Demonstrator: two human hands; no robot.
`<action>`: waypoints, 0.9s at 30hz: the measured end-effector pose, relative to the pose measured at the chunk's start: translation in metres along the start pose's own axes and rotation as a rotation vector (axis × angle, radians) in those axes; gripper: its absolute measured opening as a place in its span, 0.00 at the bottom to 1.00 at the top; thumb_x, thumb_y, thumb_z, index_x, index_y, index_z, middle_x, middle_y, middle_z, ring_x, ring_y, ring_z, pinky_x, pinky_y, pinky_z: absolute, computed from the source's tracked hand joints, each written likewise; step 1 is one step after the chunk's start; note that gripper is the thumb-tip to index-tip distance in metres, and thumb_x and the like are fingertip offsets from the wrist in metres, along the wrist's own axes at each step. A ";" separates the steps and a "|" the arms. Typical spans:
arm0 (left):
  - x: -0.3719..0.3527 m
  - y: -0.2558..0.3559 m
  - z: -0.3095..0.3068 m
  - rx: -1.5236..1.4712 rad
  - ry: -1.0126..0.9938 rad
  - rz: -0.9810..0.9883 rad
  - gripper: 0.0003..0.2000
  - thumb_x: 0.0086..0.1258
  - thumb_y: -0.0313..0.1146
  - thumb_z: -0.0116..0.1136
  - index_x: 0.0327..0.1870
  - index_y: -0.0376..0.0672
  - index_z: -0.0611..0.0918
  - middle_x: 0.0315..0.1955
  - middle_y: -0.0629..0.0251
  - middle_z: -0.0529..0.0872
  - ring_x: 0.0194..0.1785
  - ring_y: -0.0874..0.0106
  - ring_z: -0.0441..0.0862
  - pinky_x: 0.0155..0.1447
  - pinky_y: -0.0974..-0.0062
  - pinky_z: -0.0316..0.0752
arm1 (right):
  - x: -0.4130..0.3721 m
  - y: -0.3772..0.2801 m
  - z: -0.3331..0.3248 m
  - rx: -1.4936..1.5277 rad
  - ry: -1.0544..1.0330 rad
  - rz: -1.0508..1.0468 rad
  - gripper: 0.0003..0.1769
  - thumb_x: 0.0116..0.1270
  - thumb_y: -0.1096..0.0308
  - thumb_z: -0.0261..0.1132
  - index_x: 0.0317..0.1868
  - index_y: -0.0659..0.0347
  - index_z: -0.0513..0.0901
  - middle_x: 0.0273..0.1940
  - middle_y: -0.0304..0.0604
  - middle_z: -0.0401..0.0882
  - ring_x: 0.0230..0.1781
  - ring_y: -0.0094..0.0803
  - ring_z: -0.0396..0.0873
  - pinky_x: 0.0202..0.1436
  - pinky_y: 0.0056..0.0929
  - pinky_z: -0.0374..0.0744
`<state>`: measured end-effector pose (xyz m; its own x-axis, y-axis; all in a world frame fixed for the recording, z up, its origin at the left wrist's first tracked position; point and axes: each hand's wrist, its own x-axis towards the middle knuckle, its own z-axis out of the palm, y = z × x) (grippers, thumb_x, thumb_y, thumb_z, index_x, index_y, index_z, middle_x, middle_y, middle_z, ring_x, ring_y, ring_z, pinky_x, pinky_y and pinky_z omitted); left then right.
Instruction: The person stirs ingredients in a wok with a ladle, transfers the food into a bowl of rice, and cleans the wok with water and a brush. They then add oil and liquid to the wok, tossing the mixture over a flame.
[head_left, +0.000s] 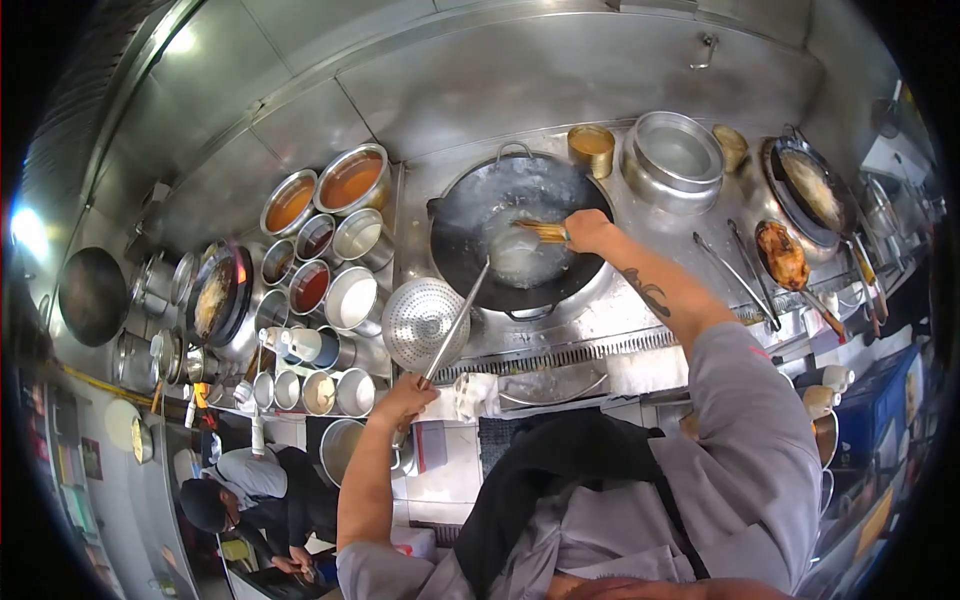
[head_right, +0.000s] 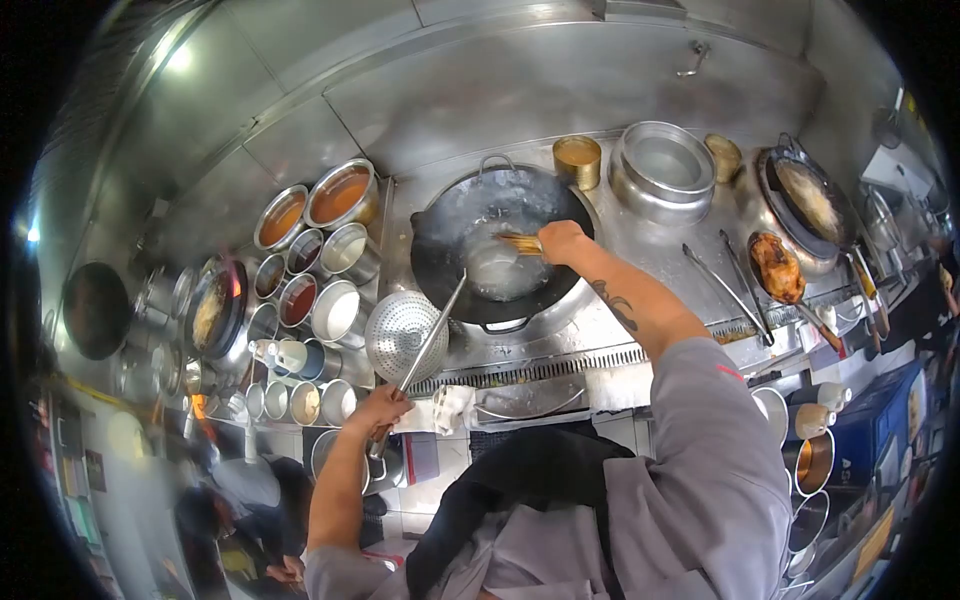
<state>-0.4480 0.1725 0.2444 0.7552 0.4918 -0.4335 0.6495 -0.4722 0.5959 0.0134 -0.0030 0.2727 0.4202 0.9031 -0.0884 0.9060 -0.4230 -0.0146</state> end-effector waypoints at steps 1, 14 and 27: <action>-0.006 0.019 0.004 -0.335 -0.198 -0.269 0.09 0.62 0.35 0.61 0.33 0.41 0.75 0.17 0.66 0.75 0.19 0.75 0.73 0.21 0.76 0.68 | -0.005 0.005 0.001 0.007 0.000 0.024 0.17 0.53 0.56 0.68 0.36 0.61 0.84 0.35 0.51 0.84 0.41 0.45 0.83 0.45 0.40 0.80; -0.004 0.144 0.077 -0.050 0.341 0.395 0.10 0.64 0.29 0.55 0.43 0.34 0.72 0.24 0.57 0.78 0.28 0.64 0.79 0.35 0.67 0.73 | -0.188 0.053 -0.029 0.427 0.455 0.436 0.21 0.58 0.55 0.66 0.47 0.59 0.80 0.34 0.53 0.83 0.35 0.51 0.81 0.40 0.41 0.78; 0.069 0.247 0.239 -0.267 -0.055 0.482 0.14 0.60 0.26 0.54 0.45 0.35 0.68 0.30 0.48 0.79 0.35 0.54 0.80 0.42 0.60 0.73 | -0.325 0.066 0.072 2.485 0.406 0.865 0.21 0.64 0.45 0.62 0.44 0.54 0.74 0.31 0.40 0.79 0.24 0.32 0.77 0.25 0.30 0.75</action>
<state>-0.2140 -0.0853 0.2002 0.9696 0.2235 -0.0997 0.1896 -0.4286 0.8834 -0.0674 -0.3295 0.2290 0.6715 0.4695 -0.5733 -0.7410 0.4253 -0.5196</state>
